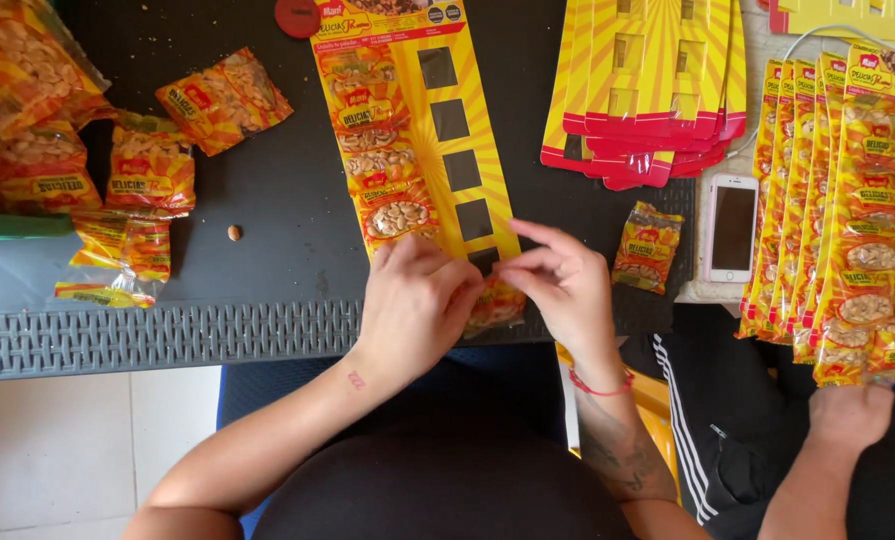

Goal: The person places small snack packets into the slots of a yellow cardboard backing card. They pick packets from a pile on the left, insert them into the card, and then move the completed card to a stack on the right. The process is repeated for multiple cards.

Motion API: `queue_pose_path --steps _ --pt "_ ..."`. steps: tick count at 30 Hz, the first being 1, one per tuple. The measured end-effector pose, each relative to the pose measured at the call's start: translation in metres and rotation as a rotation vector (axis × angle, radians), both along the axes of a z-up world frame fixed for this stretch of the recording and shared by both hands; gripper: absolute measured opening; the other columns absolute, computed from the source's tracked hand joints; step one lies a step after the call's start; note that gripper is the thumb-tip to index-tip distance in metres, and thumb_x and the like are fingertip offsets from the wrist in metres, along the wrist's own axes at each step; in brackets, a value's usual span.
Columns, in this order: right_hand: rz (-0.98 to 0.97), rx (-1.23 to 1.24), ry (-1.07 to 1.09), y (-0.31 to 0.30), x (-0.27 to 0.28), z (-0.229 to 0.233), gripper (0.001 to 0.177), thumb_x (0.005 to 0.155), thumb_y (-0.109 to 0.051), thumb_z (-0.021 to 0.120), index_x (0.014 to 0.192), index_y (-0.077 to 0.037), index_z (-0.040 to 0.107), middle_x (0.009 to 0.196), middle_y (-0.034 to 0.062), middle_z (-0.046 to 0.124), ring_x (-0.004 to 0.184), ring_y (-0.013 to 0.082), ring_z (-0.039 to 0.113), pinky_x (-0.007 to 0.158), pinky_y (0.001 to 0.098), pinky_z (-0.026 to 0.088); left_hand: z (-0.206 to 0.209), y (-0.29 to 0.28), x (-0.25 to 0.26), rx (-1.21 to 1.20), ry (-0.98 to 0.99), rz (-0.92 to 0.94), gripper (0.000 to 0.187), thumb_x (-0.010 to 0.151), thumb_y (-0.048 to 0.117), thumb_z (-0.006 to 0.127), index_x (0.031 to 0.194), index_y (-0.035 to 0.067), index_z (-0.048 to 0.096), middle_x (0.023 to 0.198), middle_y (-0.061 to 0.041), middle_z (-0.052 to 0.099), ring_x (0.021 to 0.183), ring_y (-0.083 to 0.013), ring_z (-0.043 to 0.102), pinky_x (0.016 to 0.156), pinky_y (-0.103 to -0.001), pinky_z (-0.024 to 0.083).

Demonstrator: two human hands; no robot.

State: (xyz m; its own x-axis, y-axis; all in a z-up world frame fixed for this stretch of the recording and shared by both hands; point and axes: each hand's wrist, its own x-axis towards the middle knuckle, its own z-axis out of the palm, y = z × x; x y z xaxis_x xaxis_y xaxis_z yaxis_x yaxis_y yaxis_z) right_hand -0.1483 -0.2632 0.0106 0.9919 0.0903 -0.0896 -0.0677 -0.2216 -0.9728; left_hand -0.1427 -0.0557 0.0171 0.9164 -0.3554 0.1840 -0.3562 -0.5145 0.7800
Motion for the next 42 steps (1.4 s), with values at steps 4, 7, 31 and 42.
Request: queue_pose_path --steps 4,7,31,42 --pt "-0.154 -0.271 -0.191 0.007 0.022 -0.034 0.044 0.078 0.005 0.083 0.120 -0.003 0.072 0.080 0.0097 0.077 0.066 0.0133 0.071 0.068 0.0296 0.059 -0.030 -0.017 0.021 0.428 -0.342 0.168 0.012 0.077 0.028 0.081 0.080 0.020 0.073 0.094 0.002 0.058 0.098 -0.0238 0.052 0.083 -0.041 0.038" --pt "-0.178 -0.518 -0.426 0.013 0.025 -0.024 0.045 0.076 0.010 0.082 0.117 -0.004 0.073 0.092 0.0114 0.074 0.081 0.0252 0.070 0.075 0.0398 0.058 -0.027 -0.026 0.027 0.544 -0.346 0.225 0.012 0.076 0.026 0.078 0.083 0.019 0.072 0.096 0.000 0.056 0.101 -0.0260 0.049 0.084 -0.044 0.035" --pt "-0.074 -0.048 -0.393 0.036 0.006 0.033 0.010 0.098 -0.008 0.065 0.099 0.000 0.070 0.101 0.0147 0.074 0.098 0.0261 0.074 0.092 0.0352 0.060 0.043 0.131 0.158 0.252 -0.482 0.595 0.058 0.072 -0.017 0.052 0.125 0.008 0.052 0.106 -0.016 0.069 0.091 -0.0384 0.068 0.075 -0.048 0.053" --pt "-0.197 0.511 0.088 0.035 0.042 0.017 0.033 0.088 0.001 0.073 0.120 0.001 0.062 0.099 0.0097 0.065 0.084 0.0165 0.066 0.069 0.0243 0.062 0.031 0.035 0.074 -0.675 0.058 0.058 0.022 0.099 -0.009 0.052 0.117 0.001 0.060 0.130 -0.020 0.070 0.123 -0.0336 0.066 0.092 -0.042 0.061"
